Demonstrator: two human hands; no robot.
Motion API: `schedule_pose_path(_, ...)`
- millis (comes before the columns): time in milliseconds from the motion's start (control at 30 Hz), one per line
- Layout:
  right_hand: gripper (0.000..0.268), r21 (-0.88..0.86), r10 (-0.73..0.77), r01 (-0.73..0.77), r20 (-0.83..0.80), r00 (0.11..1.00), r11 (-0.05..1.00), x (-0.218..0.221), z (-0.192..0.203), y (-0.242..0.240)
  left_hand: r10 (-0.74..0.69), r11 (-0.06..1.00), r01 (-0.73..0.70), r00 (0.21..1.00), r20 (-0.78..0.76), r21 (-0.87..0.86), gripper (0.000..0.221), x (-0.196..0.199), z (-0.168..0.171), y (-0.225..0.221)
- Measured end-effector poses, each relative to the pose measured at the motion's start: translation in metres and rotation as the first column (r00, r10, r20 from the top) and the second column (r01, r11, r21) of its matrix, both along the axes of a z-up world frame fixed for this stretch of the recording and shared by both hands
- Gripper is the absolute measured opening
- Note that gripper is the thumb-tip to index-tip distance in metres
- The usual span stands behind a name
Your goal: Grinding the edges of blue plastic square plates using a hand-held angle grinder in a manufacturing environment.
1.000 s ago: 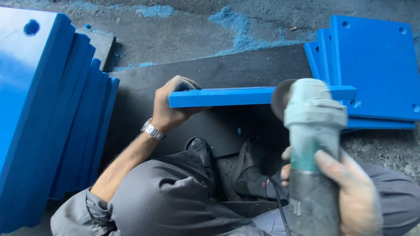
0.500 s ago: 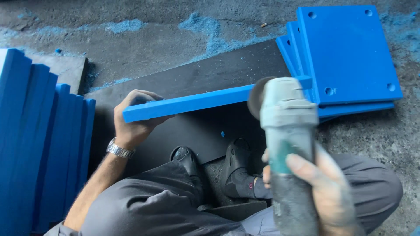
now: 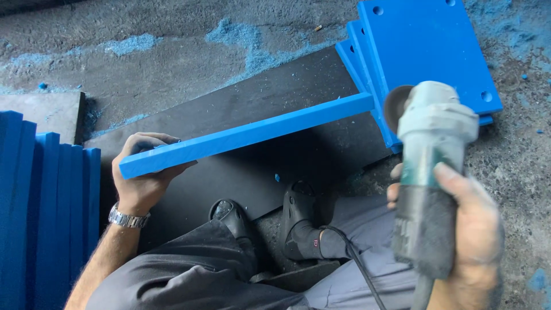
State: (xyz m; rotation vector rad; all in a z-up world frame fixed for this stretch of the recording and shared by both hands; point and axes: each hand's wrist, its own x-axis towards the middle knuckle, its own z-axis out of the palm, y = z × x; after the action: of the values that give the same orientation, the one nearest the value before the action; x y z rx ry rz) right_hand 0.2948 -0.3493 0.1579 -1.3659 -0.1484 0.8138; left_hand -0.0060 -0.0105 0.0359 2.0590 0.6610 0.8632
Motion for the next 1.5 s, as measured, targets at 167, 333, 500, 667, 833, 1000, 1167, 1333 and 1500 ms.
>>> schedule_pose_path(167, 0.056, -0.165, -0.115, 0.145, 0.177, 0.977, 0.976, 0.041, -0.026, -0.029, -0.013, 1.000, 0.014, 0.998, 0.064, -0.020, 0.044, 0.007, 0.001, 0.015)
schedule_pose_path(333, 0.058, -0.127, -0.094, 0.110, 0.128, 0.987, 0.986, 0.058, -0.038, -0.019, 0.057, 0.995, -0.063, 0.996, -0.073, -0.082, 0.045, 0.018, 0.017, 0.043)
schedule_pose_path(500, 0.065, -0.058, -0.022, 0.027, 0.094, 0.995, 0.998, 0.056, -0.036, -0.017, -0.045, 0.987, 0.058, 0.995, -0.085, 0.150, 0.043, 0.042, 0.073, 0.071)
schedule_pose_path(667, 0.069, 0.113, -0.007, 0.013, -0.059, 0.998, 0.994, 0.059, -0.045, -0.022, 0.115, 0.878, 0.071, 0.929, -0.352, 0.473, 0.047, 0.126, 0.123, 0.056)
schedule_pose_path(833, 0.075, 0.094, 0.014, -0.005, -0.099, 0.995, 0.996, 0.054, -0.048, -0.023, 0.365, 0.674, 0.054, 0.843, -0.396, 0.737, 0.050, 0.213, 0.061, 0.048)
schedule_pose_path(1000, 0.077, 0.086, 0.000, 0.009, -0.094, 0.996, 0.996, 0.045, -0.044, -0.020, 0.169, 0.875, 0.070, 0.882, -0.439, 0.479, 0.037, 0.269, 0.039, 0.033)
schedule_pose_path(1167, 0.079, 0.132, -0.005, 0.017, -0.090, 0.996, 0.991, 0.044, -0.046, -0.022, 0.154, 0.874, 0.136, 0.833, -0.532, 0.467, 0.041, 0.324, 0.019, 0.020)
schedule_pose_path(1333, 0.082, 0.099, 0.014, -0.011, -0.030, 0.999, 0.995, 0.041, -0.045, -0.028, 0.067, 0.683, 0.267, 0.904, -0.422, 0.680, 0.061, 0.333, -0.047, 0.007)
schedule_pose_path(1500, 0.085, 0.062, 0.053, -0.054, 0.013, 0.999, 0.997, 0.043, -0.053, -0.035, 0.033, 0.732, 0.389, 0.800, -0.599, 0.560, 0.056, 0.225, -0.020, 0.030)
